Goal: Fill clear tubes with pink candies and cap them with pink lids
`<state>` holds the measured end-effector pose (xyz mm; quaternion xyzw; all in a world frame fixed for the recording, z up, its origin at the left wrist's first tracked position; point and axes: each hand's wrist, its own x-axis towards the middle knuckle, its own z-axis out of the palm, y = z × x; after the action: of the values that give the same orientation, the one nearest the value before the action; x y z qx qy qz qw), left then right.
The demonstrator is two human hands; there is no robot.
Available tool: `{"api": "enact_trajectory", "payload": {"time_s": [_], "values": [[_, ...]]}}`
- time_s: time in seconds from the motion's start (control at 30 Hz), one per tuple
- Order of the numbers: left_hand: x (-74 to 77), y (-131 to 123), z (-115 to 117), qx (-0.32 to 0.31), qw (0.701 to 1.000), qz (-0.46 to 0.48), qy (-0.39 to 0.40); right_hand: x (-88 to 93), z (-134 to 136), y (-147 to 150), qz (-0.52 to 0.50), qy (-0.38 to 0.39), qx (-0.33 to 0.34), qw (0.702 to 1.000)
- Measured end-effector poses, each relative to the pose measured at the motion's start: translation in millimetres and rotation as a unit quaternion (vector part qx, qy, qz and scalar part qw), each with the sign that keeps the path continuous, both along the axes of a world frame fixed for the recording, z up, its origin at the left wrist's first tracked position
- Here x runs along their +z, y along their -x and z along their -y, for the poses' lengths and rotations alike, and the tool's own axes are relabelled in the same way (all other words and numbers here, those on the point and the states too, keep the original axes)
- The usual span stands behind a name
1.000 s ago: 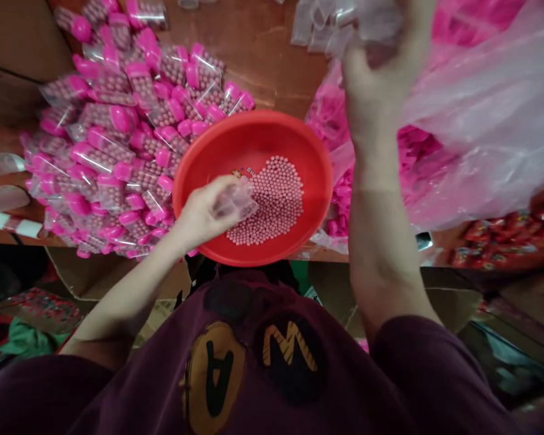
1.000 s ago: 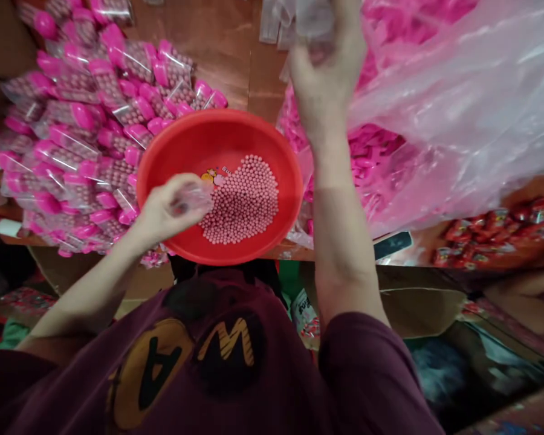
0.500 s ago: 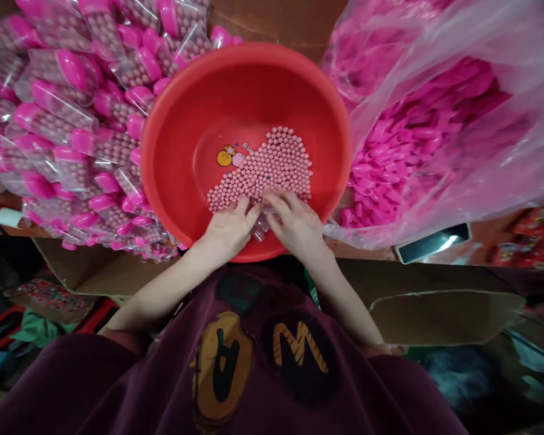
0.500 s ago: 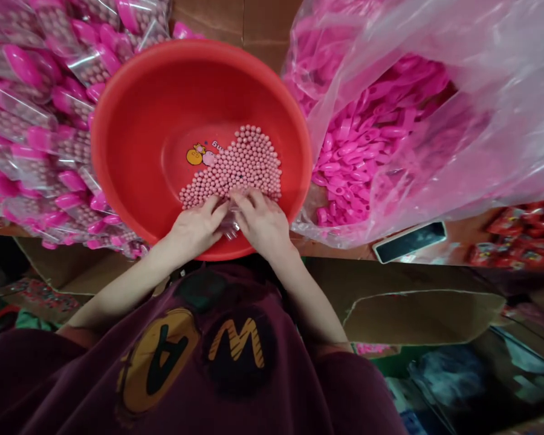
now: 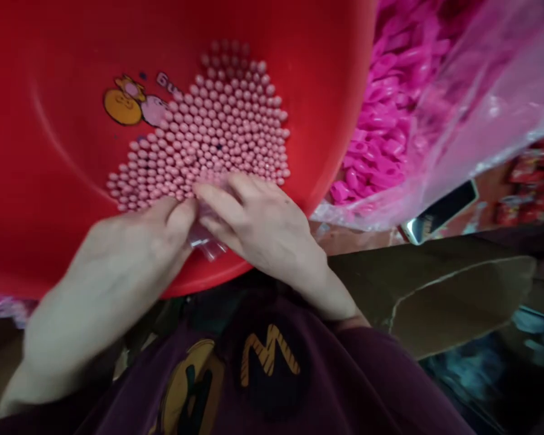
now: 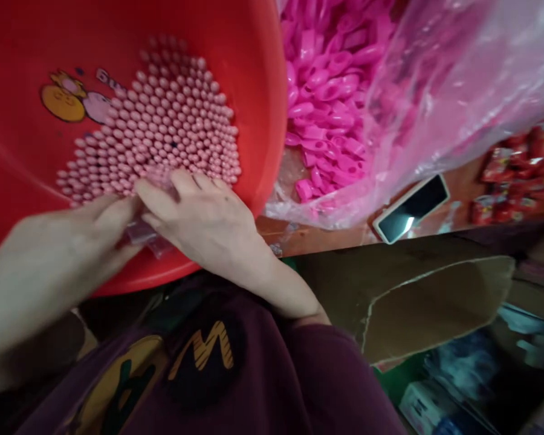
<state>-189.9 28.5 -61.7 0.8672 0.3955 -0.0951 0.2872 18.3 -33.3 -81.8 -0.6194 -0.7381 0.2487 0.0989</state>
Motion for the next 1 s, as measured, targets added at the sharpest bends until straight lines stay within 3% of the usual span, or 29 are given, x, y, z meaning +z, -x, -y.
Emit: {"api": "enact_trajectory", "payload": {"time_s": [0.13, 0.3, 0.4, 0.5, 0.67, 0.8, 0.87, 1.0], "values": [[-10.3, -6.7, 12.2, -0.053, 0.979, -0.114, -0.161, -8.9, 5.3, 3.2, 0.034, -0.026, -0.007, 0.999], [-3.8, -15.3, 29.9, -0.002, 0.976, -0.098, -0.193, -16.2, -2.9, -8.0, 0.029, -0.051, 0.030, 0.998], [1.3, -11.7, 39.4, 0.069, 0.980, -0.024, -0.186, -18.3, -11.5, -11.3, 0.036, -0.079, -0.006, 0.996], [3.1, -6.7, 43.1, 0.146, 0.971, 0.079, -0.171, -15.3, -16.7, -10.0, -0.022, -0.127, -0.035, 0.991], [3.4, -3.7, 34.4, 0.229, 0.935, 0.252, -0.100, -12.0, -17.6, 0.0, -0.176, -0.132, 0.035, 0.975], [-1.3, -1.4, 25.4, 0.264, 0.910, 0.320, -0.020, -24.5, -16.9, 11.8, -0.254, -0.143, -0.023, 0.956], [-5.9, -0.7, 23.9, 0.269, 0.894, 0.358, 0.005, -31.8, -16.4, 18.3, -0.328, -0.137, -0.063, 0.933], [-12.4, -5.1, 27.2, 0.298, 0.851, 0.422, 0.092, -37.3, -12.0, 26.0, -0.482, -0.103, -0.146, 0.858]]}}
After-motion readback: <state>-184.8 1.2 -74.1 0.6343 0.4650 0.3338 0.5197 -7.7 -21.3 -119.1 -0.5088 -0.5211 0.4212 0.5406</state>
